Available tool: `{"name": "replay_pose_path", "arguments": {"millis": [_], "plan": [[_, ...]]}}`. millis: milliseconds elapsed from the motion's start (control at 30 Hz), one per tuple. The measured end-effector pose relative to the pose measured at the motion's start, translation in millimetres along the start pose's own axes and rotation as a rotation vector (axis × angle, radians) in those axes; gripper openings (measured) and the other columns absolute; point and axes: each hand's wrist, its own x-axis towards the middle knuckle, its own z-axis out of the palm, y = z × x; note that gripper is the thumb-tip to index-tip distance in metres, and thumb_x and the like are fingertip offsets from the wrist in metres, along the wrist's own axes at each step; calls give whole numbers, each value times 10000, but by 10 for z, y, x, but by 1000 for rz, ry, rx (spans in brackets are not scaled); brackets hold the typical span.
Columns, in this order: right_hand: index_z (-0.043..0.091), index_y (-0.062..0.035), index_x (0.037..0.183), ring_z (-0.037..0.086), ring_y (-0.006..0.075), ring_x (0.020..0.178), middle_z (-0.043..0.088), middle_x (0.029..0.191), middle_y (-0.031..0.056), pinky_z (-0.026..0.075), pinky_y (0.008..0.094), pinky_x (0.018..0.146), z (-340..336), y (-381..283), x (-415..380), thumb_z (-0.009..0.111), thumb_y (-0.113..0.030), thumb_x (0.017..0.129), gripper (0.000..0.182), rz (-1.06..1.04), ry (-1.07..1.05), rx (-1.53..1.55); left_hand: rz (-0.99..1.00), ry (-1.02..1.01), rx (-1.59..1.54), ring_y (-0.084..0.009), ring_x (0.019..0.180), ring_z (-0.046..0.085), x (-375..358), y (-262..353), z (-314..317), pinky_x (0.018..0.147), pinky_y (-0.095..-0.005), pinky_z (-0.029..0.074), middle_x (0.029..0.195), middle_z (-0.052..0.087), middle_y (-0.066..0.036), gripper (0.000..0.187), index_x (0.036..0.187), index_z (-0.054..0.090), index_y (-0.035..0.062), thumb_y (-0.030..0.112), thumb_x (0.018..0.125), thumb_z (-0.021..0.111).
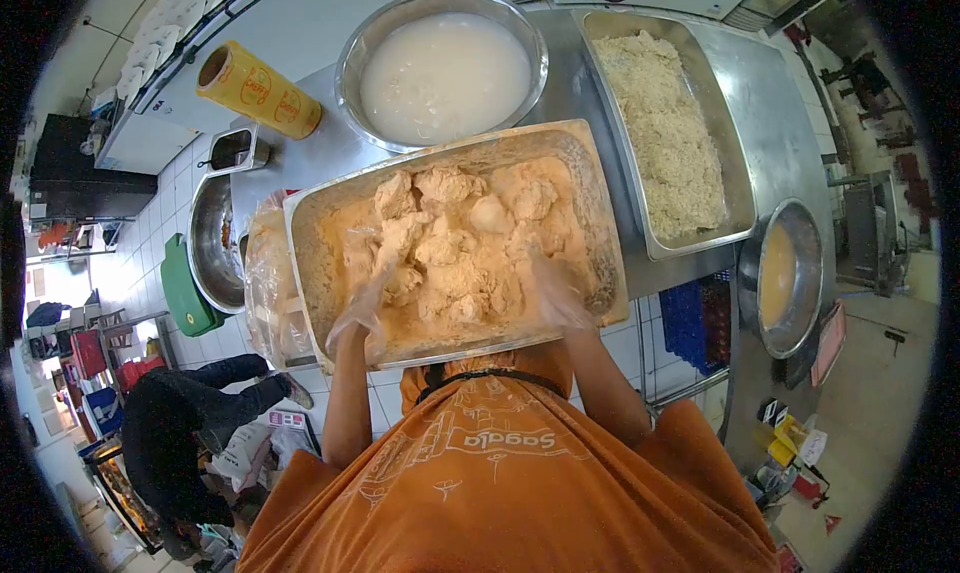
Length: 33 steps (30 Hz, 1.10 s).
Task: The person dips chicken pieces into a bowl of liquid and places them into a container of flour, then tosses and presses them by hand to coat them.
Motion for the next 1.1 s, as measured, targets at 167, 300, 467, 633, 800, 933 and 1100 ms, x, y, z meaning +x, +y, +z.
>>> {"name": "replay_pose_path", "arguments": {"millis": [167, 300, 467, 633, 800, 933, 1100], "plan": [[672, -45, 1061, 605, 185, 847, 591, 877, 30, 507, 369, 781, 575, 153, 301, 630, -476, 1039, 434, -328, 20, 400, 297, -136, -284, -248, 1046, 716, 363, -144, 416, 917, -381, 554, 1300, 732, -103, 561, 1504, 595, 212, 346, 965, 675], [683, -59, 827, 569, 166, 660, 540, 622, -11, 513, 366, 672, 789, -110, 184, 678, -541, 998, 512, -229, -75, 396, 814, -98, -207, -232, 1016, 727, 563, -169, 667, 894, -369, 571, 1324, 727, -81, 633, 1539, 560, 270, 231, 936, 748], [693, 2, 939, 620, 172, 740, 626, 751, 49, 542, 351, 717, 1048, 133, 930, 717, -530, 974, 534, -325, -172, 596, 528, -252, 63, -316, 1142, 685, 329, 426, 665, 977, -411, 546, 1417, 664, -130, 742, 1589, 477, 283, 350, 901, 748], [595, 18, 1382, 649, 163, 1063, 654, 1226, 112, 542, 316, 893, 536, -52, 191, 663, -268, 1051, 442, -366, -337, 937, 89, -319, -704, -439, 1501, 389, -23, 887, 581, 1171, -512, 420, 1631, 399, -260, 965, 1545, 529, 102, 800, 883, 603], [547, -11, 1463, 638, 171, 1155, 629, 1329, 110, 516, 308, 990, 609, 447, 418, 607, -167, 1076, 421, -1025, -643, 1191, 74, -178, -762, -420, 1519, 378, -261, 874, 237, 1177, -542, 411, 1567, 494, -221, 942, 1615, 413, 116, 811, 979, 389], [606, -23, 1353, 648, 187, 985, 659, 1142, 103, 519, 310, 917, 582, 455, 267, 576, -262, 1096, 352, -1034, -390, 1060, 50, 122, -190, -292, 922, 618, -247, 206, 87, 797, -456, 497, 905, 692, -157, 862, 1099, 653, 26, 837, 959, 397], [669, -42, 1078, 587, 177, 756, 646, 855, 66, 492, 359, 719, 512, 474, 745, 488, -456, 1112, 454, -622, -224, 130, 149, -109, -184, -259, 681, 609, -21, -386, 509, 654, -452, 466, 660, 611, -155, 880, 851, 753, -9, 819, 947, 470]]}}
